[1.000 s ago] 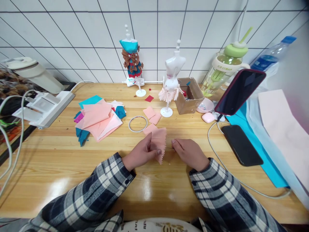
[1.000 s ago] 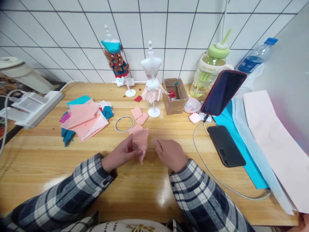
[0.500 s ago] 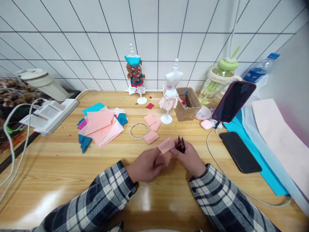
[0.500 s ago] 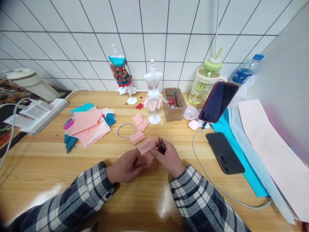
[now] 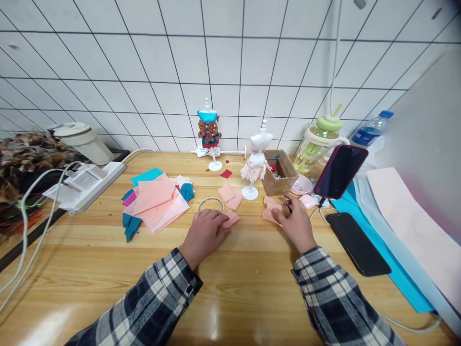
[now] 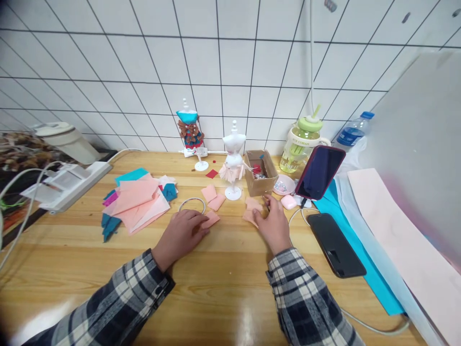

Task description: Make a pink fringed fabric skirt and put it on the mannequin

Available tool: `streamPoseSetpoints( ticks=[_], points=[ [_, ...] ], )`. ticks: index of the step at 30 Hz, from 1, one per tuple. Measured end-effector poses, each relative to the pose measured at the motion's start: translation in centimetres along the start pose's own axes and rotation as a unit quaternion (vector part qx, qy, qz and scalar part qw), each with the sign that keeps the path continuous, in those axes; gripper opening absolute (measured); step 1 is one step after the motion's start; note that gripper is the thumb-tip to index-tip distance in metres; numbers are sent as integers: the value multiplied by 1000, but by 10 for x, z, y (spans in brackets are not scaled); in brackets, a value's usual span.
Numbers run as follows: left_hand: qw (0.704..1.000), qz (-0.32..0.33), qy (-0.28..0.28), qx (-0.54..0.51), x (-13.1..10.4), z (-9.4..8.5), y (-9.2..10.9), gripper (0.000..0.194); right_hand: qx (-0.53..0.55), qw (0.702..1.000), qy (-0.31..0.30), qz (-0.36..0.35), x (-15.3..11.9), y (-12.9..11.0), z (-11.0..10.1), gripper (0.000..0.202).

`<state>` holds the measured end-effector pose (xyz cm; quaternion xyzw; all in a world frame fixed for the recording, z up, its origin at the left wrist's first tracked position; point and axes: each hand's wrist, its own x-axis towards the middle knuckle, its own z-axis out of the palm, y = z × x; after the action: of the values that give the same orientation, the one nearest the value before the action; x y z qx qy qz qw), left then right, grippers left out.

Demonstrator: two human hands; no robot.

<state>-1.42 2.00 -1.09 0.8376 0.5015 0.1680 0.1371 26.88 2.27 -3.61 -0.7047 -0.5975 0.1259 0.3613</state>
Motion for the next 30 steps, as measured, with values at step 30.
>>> streamPoseSetpoints(
  ticks=[30],
  points=[
    [862, -49, -74, -499, -8, 14, 23, 33, 213, 958, -168, -90, -55, -62, 0, 20]
  ],
)
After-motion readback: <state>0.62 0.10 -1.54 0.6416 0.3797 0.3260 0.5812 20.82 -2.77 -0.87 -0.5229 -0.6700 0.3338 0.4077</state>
